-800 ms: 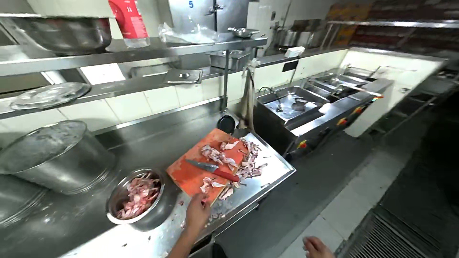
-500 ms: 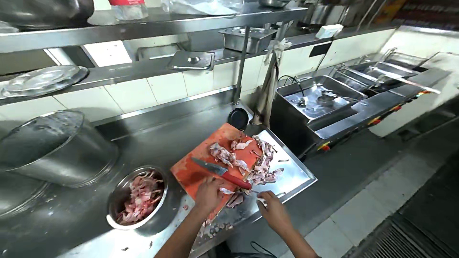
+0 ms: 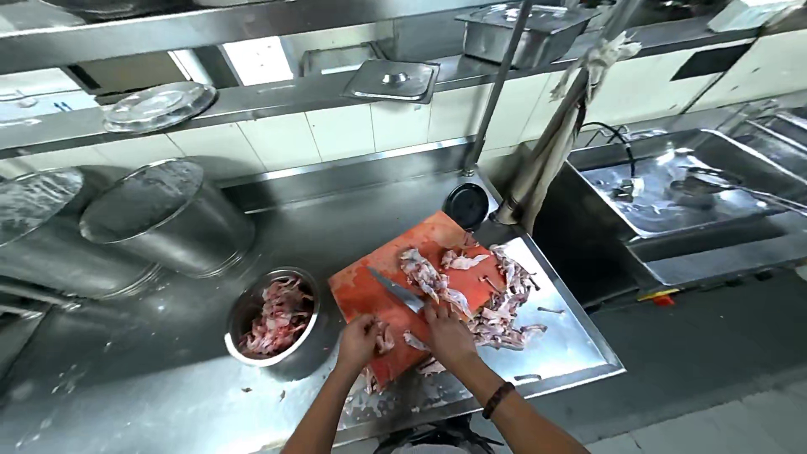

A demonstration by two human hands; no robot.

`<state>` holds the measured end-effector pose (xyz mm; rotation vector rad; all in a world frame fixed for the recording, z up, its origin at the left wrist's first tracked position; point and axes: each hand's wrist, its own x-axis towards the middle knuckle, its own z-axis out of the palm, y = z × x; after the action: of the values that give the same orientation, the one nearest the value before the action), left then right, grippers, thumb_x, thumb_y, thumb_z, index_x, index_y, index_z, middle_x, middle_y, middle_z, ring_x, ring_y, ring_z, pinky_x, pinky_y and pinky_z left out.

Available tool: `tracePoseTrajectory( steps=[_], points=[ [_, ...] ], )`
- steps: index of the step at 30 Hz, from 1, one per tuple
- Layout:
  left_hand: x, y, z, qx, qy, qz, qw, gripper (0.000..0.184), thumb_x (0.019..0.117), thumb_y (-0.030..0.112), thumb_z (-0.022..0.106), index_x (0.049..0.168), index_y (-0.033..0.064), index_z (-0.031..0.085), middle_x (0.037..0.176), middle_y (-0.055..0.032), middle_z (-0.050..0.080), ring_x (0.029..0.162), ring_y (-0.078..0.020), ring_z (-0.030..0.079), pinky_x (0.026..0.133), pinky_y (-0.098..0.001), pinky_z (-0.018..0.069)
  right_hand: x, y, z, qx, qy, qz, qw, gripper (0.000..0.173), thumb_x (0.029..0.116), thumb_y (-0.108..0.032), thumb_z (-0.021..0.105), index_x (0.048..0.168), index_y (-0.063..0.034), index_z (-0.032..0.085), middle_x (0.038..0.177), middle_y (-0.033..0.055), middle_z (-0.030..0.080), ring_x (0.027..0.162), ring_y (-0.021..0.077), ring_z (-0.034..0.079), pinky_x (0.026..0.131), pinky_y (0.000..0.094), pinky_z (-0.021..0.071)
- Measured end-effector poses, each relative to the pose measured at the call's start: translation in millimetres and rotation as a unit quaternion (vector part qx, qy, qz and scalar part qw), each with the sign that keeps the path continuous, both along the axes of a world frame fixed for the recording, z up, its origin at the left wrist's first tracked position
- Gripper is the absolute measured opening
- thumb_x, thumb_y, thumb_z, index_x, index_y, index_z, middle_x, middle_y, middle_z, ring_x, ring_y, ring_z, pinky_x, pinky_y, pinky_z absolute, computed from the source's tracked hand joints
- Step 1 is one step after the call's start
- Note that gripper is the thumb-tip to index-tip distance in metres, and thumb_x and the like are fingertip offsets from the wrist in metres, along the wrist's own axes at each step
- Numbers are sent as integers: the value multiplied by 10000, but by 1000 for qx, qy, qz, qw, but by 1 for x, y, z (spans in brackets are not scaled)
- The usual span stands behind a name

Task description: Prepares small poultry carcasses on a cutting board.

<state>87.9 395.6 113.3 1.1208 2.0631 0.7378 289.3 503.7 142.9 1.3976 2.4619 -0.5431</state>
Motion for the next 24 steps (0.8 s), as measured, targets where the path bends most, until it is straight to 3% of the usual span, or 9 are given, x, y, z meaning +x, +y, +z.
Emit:
tracePoseTrajectory(
  steps=[3, 5, 7, 10, 13, 15, 18, 22, 24],
  points=[
    [-5, 2, 8, -19, -41, 31, 999, 275, 1014, 290, 613, 1130, 76, 742, 1095, -90, 741, 1018, -190, 713, 967, -435, 572, 11, 7, 11, -71, 23, -41, 996, 624, 917, -286, 642, 1499, -144, 468, 1386, 224, 583, 1147, 425, 660, 894, 612, 567],
    [-3, 4, 15, -24, -61, 55, 996, 284, 1014, 312, 623, 1105, 73, 746, 1049, -88, 747, 970, -183, 721, 934, -432, 583, 29, 5, 14, -135, 74, -71, 986, 537, 980, -329, 561, 1485, -162, 486, 1289, 202, 651, 1111, 389, 683, 926, 594, 552],
    [-1, 4, 25, -13, -67, 81, 994, 275, 1009, 315, 633, 1075, 74, 750, 1030, -79, 745, 935, -171, 723, 907, -415, 595, 49, -5, 10, -181, 157, -87, 967, 466, 1050, -381, 500, 1432, -116, 517, 1090, 192, 704, 987, 364, 707, 881, 577, 557],
    [-5, -3, 32, 57, -70, 146, 985, 242, 994, 285, 671, 1042, 63, 753, 1061, -88, 729, 900, -164, 733, 860, -384, 633, 71, -29, -2, -274, 236, -70, 930, 463, 1069, -443, 471, 1376, -102, 539, 942, 156, 672, 801, 307, 674, 760, 531, 561],
    [-11, -11, 34, 95, -65, 187, 975, 216, 996, 261, 665, 1031, 67, 754, 1103, -94, 708, 912, -163, 725, 833, -362, 636, 86, -48, -25, -365, 232, -62, 899, 430, 1060, -433, 497, 1323, -96, 553, 889, 149, 645, 661, 275, 646, 635, 489, 568],
    [-16, -11, 31, 98, -67, 205, 972, 232, 1002, 279, 661, 1025, 70, 758, 1127, -98, 699, 940, -167, 718, 840, -366, 636, 96, -52, -43, -351, 224, -69, 907, 423, 1053, -443, 502, 1283, -95, 575, 887, 151, 658, 692, 290, 661, 667, 516, 569],
    [-12, -5, 32, 92, -119, 234, 961, 239, 1002, 254, 672, 1072, 37, 742, 1130, -126, 694, 936, -196, 719, 831, -395, 635, 108, -51, -38, -254, 196, -113, 940, 422, 1057, -412, 499, 1307, -82, 581, 895, 170, 687, 789, 339, 693, 745, 560, 562],
    [11, 19, 57, 140, -257, 236, 927, 198, 1021, 157, 652, 1064, -30, 705, 996, -158, 733, 847, -248, 744, 759, -430, 656, 120, -40, -14, -157, 156, -149, 964, 460, 1055, -356, 511, 1456, -130, 503, 954, 175, 724, 880, 364, 721, 811, 579, 566],
    [16, 26, 50, 106, -249, 218, 938, 197, 1013, 186, 674, 1067, 4, 726, 990, -127, 744, 883, -228, 738, 778, -424, 641, 121, -40, -2, -141, 164, -142, 966, 476, 1056, -327, 511, 1498, -158, 460, 965, 165, 726, 864, 355, 723, 801, 567, 574]
  ],
)
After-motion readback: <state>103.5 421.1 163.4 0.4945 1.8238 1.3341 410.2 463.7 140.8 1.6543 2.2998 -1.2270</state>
